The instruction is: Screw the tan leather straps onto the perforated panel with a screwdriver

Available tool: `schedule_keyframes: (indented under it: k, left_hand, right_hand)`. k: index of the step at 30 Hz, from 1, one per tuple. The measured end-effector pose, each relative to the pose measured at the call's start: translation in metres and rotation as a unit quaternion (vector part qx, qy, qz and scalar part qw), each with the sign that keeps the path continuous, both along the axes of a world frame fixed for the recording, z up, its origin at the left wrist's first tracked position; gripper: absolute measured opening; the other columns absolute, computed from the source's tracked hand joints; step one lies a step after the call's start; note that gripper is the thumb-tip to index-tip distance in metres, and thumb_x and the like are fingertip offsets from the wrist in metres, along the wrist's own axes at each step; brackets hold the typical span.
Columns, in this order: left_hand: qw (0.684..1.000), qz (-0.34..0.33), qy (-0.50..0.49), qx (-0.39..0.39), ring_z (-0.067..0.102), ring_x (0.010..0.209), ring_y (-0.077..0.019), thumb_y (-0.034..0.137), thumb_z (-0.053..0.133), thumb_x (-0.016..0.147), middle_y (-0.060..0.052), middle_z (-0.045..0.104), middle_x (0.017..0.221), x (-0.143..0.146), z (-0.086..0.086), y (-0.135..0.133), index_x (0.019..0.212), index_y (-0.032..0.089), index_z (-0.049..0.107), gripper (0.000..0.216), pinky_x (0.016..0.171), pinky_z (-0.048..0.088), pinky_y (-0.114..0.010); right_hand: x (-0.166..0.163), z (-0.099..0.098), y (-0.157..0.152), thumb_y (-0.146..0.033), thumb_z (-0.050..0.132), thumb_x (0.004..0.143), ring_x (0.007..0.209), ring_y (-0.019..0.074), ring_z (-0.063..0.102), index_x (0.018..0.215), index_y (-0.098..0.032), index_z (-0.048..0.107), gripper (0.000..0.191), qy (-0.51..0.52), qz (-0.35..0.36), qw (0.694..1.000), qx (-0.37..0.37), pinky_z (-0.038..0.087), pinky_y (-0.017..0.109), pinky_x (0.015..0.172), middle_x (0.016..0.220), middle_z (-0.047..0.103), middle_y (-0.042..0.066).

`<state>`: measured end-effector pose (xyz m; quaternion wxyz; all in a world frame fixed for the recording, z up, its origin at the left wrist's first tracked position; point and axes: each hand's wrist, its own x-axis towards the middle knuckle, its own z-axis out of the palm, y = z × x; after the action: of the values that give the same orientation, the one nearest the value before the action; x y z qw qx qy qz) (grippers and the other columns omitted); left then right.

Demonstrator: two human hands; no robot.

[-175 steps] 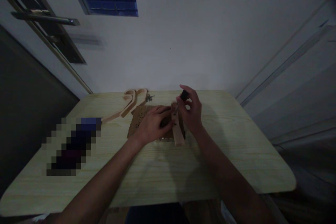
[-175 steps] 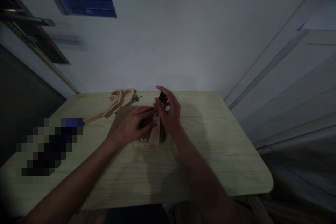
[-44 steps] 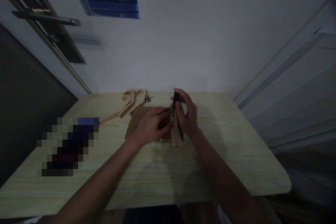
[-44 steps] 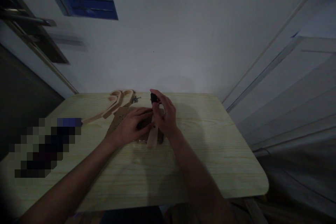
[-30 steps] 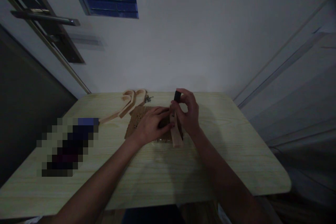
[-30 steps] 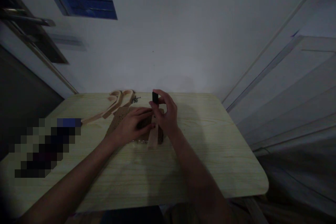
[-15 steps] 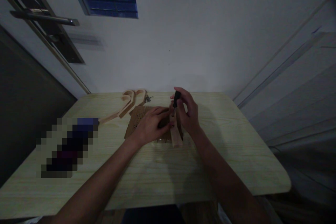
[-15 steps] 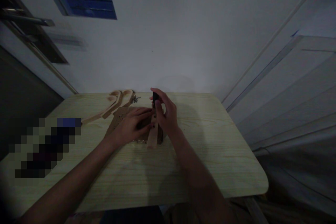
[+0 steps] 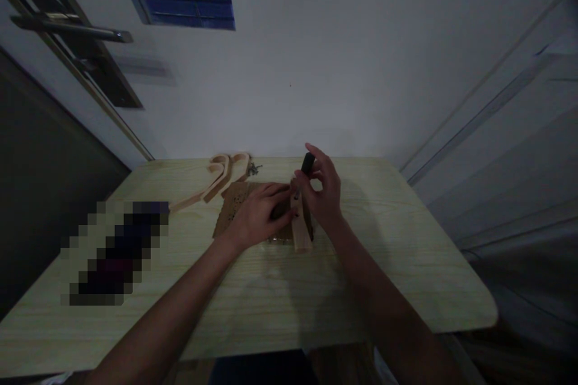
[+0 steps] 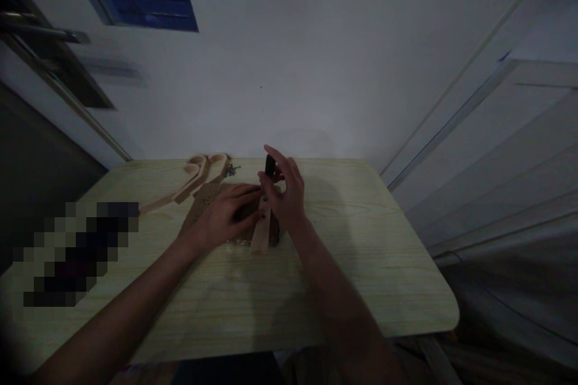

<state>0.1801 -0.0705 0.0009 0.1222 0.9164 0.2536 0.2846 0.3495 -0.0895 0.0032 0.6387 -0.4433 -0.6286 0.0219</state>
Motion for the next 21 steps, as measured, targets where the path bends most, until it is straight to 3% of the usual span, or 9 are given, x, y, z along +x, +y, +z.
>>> schedule_keyframes:
  k: [4, 8, 11, 21]
  left_hand:
    - [1.000, -0.001, 0.008, -0.007, 0.058, 0.119, -0.0297, 0.030, 0.061, 0.086, -0.014, 0.064, 0.128, 0.0002, 0.0007, -0.0001, 0.124, 0.016, 0.064, 0.040, 0.101, 0.048, -0.050]
    - [1.000, -0.001, 0.003, -0.007, 0.058, 0.119, -0.0294, 0.030, 0.061, 0.087, -0.014, 0.064, 0.128, 0.0002, 0.0011, 0.0000, 0.126, 0.015, 0.063, 0.042, 0.102, 0.048, -0.049]
    - [1.000, -0.005, -0.004, -0.003, 0.059, 0.118, -0.0291, 0.031, 0.060, 0.087, -0.013, 0.064, 0.127, 0.0004, 0.0007, 0.0004, 0.125, 0.016, 0.063, 0.040, 0.101, 0.048, -0.049]
    - [1.000, -0.006, -0.004, -0.008, 0.058, 0.119, -0.0279, 0.032, 0.059, 0.088, -0.012, 0.064, 0.128, 0.0001, 0.0003, 0.0007, 0.124, 0.018, 0.063, 0.039, 0.102, 0.048, -0.048]
  right_hand:
    - [-0.0013, 0.0017, -0.0019, -0.030, 0.059, 0.090, 0.083, 0.0154, 0.060, 0.123, -0.030, 0.059, 0.033, -0.020, 0.019, 1.000, 0.003, 0.054, 0.029, 0.064, 0.103, 0.064, 0.003]
    - [-0.0007, 0.0049, -0.0056, -0.031, 0.046, 0.096, 0.094, 0.0170, 0.066, 0.130, -0.028, 0.053, 0.034, -0.005, 0.070, 0.997, -0.010, 0.056, 0.032, 0.073, 0.115, 0.067, 0.005]
    - [-0.0001, 0.0057, -0.0067, -0.031, 0.044, 0.097, 0.087, 0.0156, 0.068, 0.132, -0.028, 0.052, 0.035, 0.013, 0.093, 0.995, -0.029, 0.056, 0.033, 0.078, 0.111, 0.070, 0.005]
    - [-0.0006, 0.0035, -0.0009, -0.034, 0.061, 0.088, 0.075, 0.0163, 0.057, 0.128, -0.033, 0.059, 0.040, -0.027, -0.006, 1.000, -0.005, 0.055, 0.037, 0.075, 0.093, 0.064, 0.002]
